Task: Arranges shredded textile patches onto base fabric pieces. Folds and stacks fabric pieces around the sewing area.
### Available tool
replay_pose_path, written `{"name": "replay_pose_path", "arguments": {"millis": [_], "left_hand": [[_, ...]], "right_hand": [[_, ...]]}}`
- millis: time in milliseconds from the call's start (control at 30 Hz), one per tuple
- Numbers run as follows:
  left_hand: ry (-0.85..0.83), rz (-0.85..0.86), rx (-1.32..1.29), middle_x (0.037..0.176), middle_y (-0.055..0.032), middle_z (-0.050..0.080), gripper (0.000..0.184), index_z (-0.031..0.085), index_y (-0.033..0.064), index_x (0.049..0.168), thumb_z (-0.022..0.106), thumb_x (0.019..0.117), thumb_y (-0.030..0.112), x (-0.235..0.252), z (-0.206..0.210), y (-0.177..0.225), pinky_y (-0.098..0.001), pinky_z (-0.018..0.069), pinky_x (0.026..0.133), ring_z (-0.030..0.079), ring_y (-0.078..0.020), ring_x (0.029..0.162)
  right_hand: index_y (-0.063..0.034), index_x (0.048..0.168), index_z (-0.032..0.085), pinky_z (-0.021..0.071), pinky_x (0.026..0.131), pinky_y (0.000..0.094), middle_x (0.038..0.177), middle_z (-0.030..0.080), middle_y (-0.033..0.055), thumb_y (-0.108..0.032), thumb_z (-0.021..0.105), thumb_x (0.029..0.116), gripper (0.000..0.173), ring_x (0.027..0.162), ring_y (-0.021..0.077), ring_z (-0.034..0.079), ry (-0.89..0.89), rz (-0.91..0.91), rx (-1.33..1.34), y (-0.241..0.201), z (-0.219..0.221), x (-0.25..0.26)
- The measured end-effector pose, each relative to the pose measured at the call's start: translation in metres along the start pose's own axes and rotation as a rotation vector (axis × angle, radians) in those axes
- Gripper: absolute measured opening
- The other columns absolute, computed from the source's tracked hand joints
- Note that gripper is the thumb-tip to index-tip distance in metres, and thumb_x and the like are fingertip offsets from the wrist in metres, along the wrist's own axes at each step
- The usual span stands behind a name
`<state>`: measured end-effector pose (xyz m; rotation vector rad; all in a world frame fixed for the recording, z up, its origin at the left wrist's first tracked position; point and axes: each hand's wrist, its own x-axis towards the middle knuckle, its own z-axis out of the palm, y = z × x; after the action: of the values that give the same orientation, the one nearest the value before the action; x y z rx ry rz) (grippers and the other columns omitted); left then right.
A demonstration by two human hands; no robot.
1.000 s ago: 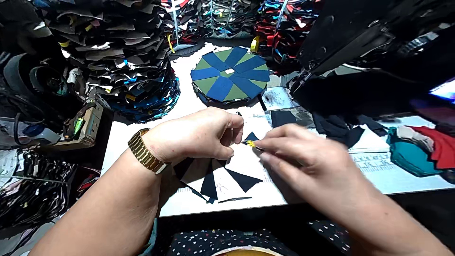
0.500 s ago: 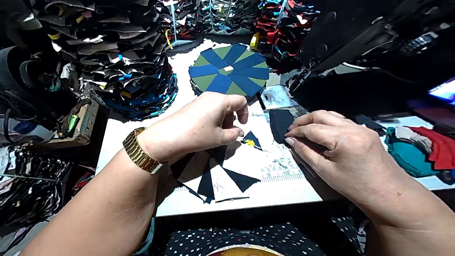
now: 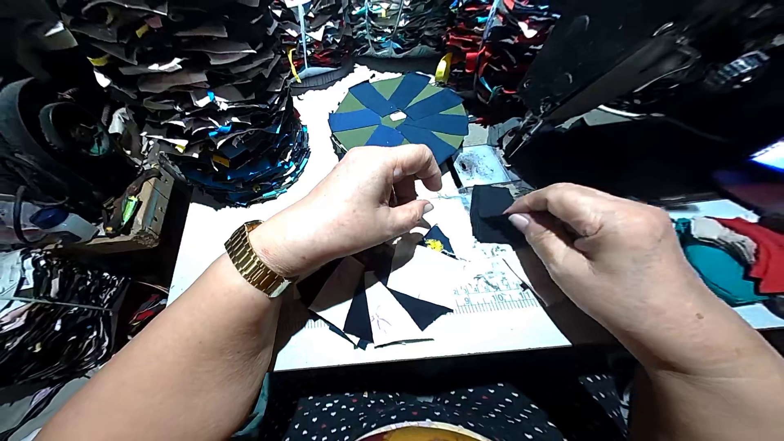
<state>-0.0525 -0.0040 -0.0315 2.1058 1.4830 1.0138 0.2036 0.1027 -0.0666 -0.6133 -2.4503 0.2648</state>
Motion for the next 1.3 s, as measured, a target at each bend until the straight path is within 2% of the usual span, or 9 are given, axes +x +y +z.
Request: {"name": "replay_pose_path", "arguments": {"millis": [133, 233, 367, 467, 567, 833, 1000, 1200, 1300], "left_hand": [[0.073, -0.045, -0.123, 0.090, -0.0044, 0.069, 0.018, 0.066, -0.0001, 0.114, 0.065, 0.0967, 0.005, 0.001, 0.002, 0.002, -0.0181, 0.0562, 0.069, 0.066, -0.0041, 0.078], [0.095, -0.055, -0.224, 0.113, -0.0102, 0.069, 0.030, 0.063, -0.0012, 0.125, 0.067, 0.0967, 0.008, 0.003, 0.003, 0.001, -0.0248, 0.0598, 0.084, 0.069, -0.0110, 0.102], [-0.032, -0.049, -0.367, 0.140, -0.0157, 0.057, 0.060, 0.041, -0.0030, 0.150, 0.065, 0.0995, 0.018, 0.004, 0.002, 0.007, -0.0289, 0.0566, 0.098, 0.061, -0.0175, 0.125], [-0.124, -0.059, -0.510, 0.110, -0.0121, 0.067, 0.067, 0.034, -0.0024, 0.153, 0.068, 0.0960, 0.006, 0.003, 0.000, 0.009, -0.0247, 0.0594, 0.078, 0.068, -0.0130, 0.092], [-0.215, -0.082, -0.519, 0.079, -0.0052, 0.061, 0.066, 0.037, -0.0020, 0.151, 0.069, 0.0933, -0.003, 0.002, -0.007, 0.009, -0.0187, 0.0523, 0.055, 0.058, -0.0080, 0.062], [-0.278, -0.119, -0.064, 0.077, -0.0015, 0.064, 0.055, 0.055, 0.0045, 0.141, 0.076, 0.0906, 0.010, -0.001, -0.004, 0.005, -0.0176, 0.0477, 0.056, 0.056, -0.0035, 0.061], [-0.287, -0.219, 0.221, 0.081, 0.0012, 0.065, 0.056, 0.057, 0.0142, 0.137, 0.082, 0.0872, 0.022, -0.001, 0.000, 0.011, -0.0329, 0.0556, 0.066, 0.062, -0.0106, 0.069], [-0.205, -0.122, 0.243, 0.073, 0.0046, 0.062, 0.018, 0.069, 0.0138, 0.097, 0.081, 0.0876, 0.023, -0.003, -0.009, 0.008, -0.0292, 0.0504, 0.058, 0.058, -0.0073, 0.063], [-0.302, -0.137, 0.326, 0.074, 0.0059, 0.065, 0.013, 0.073, 0.0171, 0.091, 0.080, 0.0891, 0.028, -0.004, -0.009, 0.012, -0.0325, 0.0517, 0.061, 0.060, -0.0078, 0.066]], "right_hand": [[0.0048, 0.121, 0.062, 0.0573, 0.088, 0.0388, 0.111, 0.067, 0.0213, -0.007, 0.055, 0.1025, 0.023, 0.097, 0.0227, 0.069, 0.133, 0.127, 0.069, -0.003, -0.004, 0.007], [0.0006, 0.125, 0.059, 0.0547, 0.089, 0.0205, 0.117, 0.065, 0.0079, -0.009, 0.058, 0.1005, 0.027, 0.100, 0.0038, 0.065, 0.229, 0.128, 0.228, -0.016, -0.012, 0.012], [-0.0032, 0.124, 0.060, 0.0601, 0.079, 0.0234, 0.109, 0.068, 0.0005, -0.006, 0.066, 0.0952, 0.030, 0.091, 0.0086, 0.068, 0.249, 0.074, 0.562, -0.038, -0.016, 0.012], [-0.0050, 0.121, 0.061, 0.0613, 0.077, 0.0228, 0.106, 0.068, -0.0014, -0.004, 0.069, 0.0917, 0.030, 0.089, 0.0087, 0.069, 0.238, 0.061, 0.728, -0.049, -0.010, 0.009], [-0.0083, 0.113, 0.065, 0.0605, 0.074, 0.0201, 0.101, 0.069, -0.0045, -0.002, 0.071, 0.0884, 0.026, 0.084, 0.0050, 0.068, 0.256, 0.162, 0.708, -0.054, 0.005, 0.001], [-0.0057, 0.104, 0.066, 0.0563, 0.065, 0.0173, 0.088, 0.068, 0.0006, -0.011, 0.067, 0.0920, 0.013, 0.072, 0.0017, 0.064, 0.172, 0.180, 0.267, -0.062, 0.037, -0.010], [-0.0065, 0.097, 0.070, 0.0508, 0.059, 0.0314, 0.084, 0.063, 0.0055, -0.015, 0.063, 0.0937, 0.011, 0.070, 0.0151, 0.061, 0.075, 0.079, -0.006, -0.062, 0.036, -0.007], [-0.0032, 0.104, 0.077, 0.0528, 0.069, 0.0328, 0.096, 0.063, 0.0101, -0.005, 0.059, 0.0946, 0.020, 0.085, 0.0212, 0.062, 0.030, -0.130, 0.073, -0.063, 0.031, -0.005], [-0.0026, 0.107, 0.077, 0.0527, 0.070, 0.0370, 0.097, 0.064, 0.0100, -0.003, 0.055, 0.0931, 0.026, 0.089, 0.0264, 0.062, -0.051, -0.179, -0.001, -0.062, 0.037, -0.008]]}}
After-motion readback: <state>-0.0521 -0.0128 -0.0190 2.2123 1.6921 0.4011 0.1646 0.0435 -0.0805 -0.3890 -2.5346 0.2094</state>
